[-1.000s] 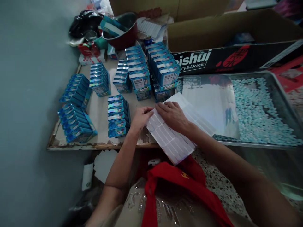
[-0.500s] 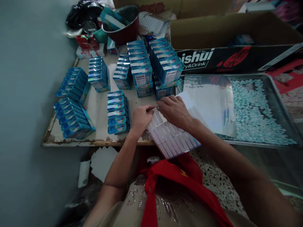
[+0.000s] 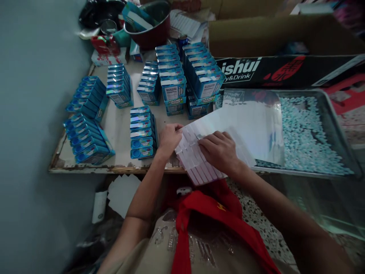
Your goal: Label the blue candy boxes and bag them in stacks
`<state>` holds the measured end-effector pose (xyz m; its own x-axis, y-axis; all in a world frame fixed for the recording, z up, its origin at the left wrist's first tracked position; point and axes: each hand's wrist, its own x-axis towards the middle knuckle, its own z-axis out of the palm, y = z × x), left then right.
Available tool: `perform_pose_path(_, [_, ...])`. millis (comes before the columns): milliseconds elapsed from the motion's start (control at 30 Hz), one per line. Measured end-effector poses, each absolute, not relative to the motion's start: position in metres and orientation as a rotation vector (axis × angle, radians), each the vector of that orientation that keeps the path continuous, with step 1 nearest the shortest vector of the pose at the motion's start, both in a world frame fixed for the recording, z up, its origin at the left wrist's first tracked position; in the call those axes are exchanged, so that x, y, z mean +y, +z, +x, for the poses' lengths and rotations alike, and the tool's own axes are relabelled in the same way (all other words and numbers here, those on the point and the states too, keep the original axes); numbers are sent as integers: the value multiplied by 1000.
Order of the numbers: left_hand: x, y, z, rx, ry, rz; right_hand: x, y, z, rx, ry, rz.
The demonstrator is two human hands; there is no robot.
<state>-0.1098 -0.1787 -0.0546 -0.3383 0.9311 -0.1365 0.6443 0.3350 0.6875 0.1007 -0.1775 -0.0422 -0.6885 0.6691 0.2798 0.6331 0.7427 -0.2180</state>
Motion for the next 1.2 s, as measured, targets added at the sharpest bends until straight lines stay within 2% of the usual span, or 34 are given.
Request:
perform_pose_path(100, [-170,-59,-104,2140,820,1454,-191,-13,99,-2365,247,-1071])
perform_pose_path(233, [-194,-54,-100,1819,1335,1196,-191,13,85,-2021,756,-1187])
perform_pose_path(400, [-250,-42,-103,1243,1443,647,-183,12,61,-1738,1366,-1138])
perform_pose_path(533, [-278,-38,-101,1316,1575,611,-191,6,51,-1628,1590,-1138])
perform_pose_path(733, [-325,-33,-121,1597,1559,571,-218,-11,23,-1750,1566,-1194])
perform_pose_path(900, [-341,-29,-184,1999,1486,811,-232,-22,-36,-2095,1124,-1157])
perform_pose_path(1000, [-327,-30,-218,2085,1420,901,-228,-24,-69,-2237,898,-1222])
perform_pose_path(1200, [-314,-38,-239,2075,1337,910,-221,-31,-90,-2340,810,-1277])
